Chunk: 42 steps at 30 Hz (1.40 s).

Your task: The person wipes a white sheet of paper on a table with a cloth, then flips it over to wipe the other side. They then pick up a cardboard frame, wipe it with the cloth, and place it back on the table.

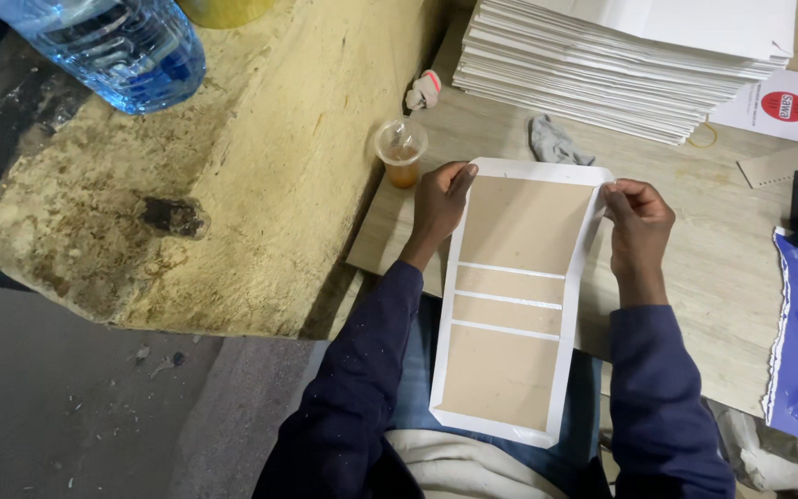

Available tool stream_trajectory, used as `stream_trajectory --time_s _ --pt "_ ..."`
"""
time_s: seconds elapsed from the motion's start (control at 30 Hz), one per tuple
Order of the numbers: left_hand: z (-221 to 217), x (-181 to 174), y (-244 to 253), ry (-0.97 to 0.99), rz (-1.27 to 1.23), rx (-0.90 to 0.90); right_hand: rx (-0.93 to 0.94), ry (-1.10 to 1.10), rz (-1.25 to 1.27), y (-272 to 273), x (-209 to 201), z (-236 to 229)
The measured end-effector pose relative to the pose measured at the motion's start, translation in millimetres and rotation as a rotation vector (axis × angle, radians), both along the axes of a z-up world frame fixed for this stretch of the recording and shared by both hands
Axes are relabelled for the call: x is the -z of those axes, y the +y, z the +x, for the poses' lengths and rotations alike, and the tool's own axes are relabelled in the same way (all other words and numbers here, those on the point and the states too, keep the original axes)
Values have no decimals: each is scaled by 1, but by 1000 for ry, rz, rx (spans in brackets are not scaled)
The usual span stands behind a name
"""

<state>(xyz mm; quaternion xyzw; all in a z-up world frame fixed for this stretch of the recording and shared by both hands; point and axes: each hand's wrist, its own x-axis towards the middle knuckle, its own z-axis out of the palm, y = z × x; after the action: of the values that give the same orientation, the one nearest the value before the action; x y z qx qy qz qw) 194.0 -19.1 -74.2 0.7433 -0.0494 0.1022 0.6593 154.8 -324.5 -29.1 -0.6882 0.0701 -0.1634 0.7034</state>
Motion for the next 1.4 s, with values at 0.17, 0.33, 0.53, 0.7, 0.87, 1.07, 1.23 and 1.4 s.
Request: stream_trajectory --time_s 0.17,0.33,0.53,0.7,0.87,1.07,1.23,1.4 --pt "-9 -5 2 -2 -59 23 20 23 134 10 0 -5" --pt "-22 -23 -4 -3 -33 -29 99 -210 -221 31 -29 -29" --pt "-22 -22 8 -8 -114 51 -239 108 336 -24 24 0" --pt "-12 -2 4 -18 -130 73 -180 132 283 -15 5 -4" --pt "-30 -42 1 -13 -191 101 -71 83 202 -13 12 -5" --pt "-47 -58 -6 137 -400 112 60 109 351 -14 16 3" --pt "-74 -101 -23 -320 508 -427 39 101 294 -11 20 -1" --pt "-68 -96 -7 85 13 -155 24 130 381 -17 18 -5"
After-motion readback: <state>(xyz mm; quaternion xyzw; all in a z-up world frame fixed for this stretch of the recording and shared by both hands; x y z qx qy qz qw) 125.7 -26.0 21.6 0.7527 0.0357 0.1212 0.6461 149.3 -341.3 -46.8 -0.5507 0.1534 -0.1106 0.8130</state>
